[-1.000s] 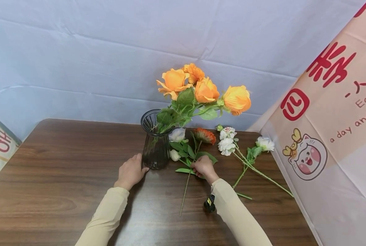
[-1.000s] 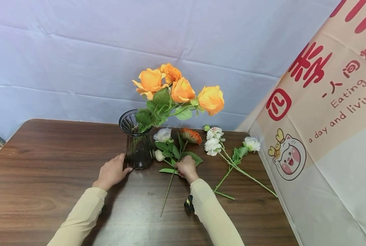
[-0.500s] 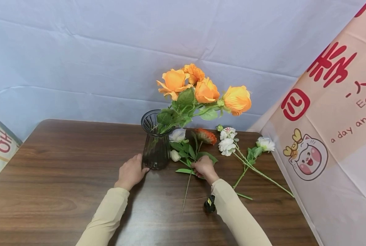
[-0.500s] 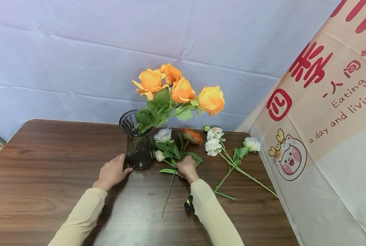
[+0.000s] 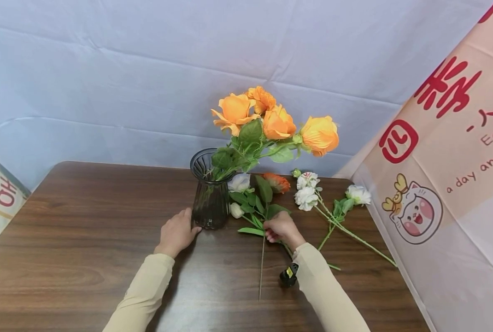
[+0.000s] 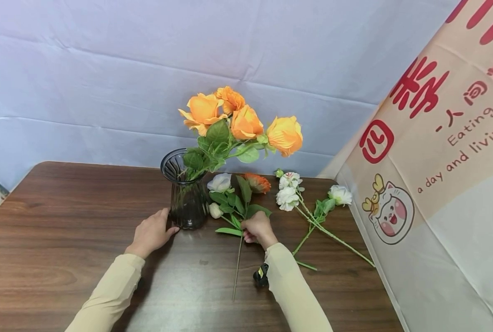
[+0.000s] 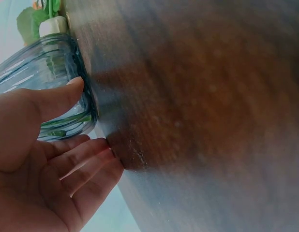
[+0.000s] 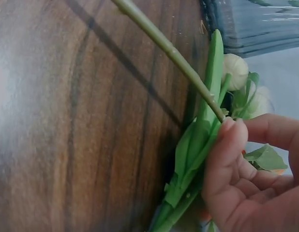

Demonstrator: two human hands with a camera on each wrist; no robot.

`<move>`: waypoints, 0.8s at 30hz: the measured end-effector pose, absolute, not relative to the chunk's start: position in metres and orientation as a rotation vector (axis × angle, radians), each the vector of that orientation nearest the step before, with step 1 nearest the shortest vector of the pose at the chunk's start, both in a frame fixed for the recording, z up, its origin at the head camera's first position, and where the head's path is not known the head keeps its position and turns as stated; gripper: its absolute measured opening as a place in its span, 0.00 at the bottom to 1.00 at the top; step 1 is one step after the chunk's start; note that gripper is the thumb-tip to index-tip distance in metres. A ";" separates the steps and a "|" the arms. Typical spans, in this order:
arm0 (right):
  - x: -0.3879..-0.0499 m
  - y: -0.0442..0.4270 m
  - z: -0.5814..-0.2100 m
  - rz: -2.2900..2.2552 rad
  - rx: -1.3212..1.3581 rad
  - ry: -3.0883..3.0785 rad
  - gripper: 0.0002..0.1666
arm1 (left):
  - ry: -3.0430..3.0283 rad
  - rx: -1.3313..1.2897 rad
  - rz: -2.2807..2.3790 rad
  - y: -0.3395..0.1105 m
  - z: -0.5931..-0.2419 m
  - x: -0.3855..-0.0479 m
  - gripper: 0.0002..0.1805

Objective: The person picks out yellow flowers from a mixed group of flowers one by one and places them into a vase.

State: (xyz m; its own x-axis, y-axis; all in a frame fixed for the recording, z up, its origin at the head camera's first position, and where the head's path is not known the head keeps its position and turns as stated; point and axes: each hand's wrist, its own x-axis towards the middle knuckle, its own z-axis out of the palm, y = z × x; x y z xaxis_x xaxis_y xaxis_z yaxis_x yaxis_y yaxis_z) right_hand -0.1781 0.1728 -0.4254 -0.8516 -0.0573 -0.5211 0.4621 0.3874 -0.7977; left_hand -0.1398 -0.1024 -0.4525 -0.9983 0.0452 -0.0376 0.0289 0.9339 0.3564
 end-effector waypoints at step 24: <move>-0.177 0.180 -0.417 -1.491 0.327 2.124 0.06 | 3.041 0.054 0.551 -0.103 -0.453 -0.140 0.31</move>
State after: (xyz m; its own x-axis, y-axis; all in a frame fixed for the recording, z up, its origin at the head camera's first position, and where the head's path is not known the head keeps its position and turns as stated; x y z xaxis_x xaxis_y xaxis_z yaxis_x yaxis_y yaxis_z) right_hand -0.1768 0.1795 -0.4168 -0.8359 -0.0966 -0.5403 0.4753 0.3649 -0.8006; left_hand -0.1400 -0.1026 -0.4531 -0.9981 0.0433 -0.0434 0.0253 0.9358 0.3516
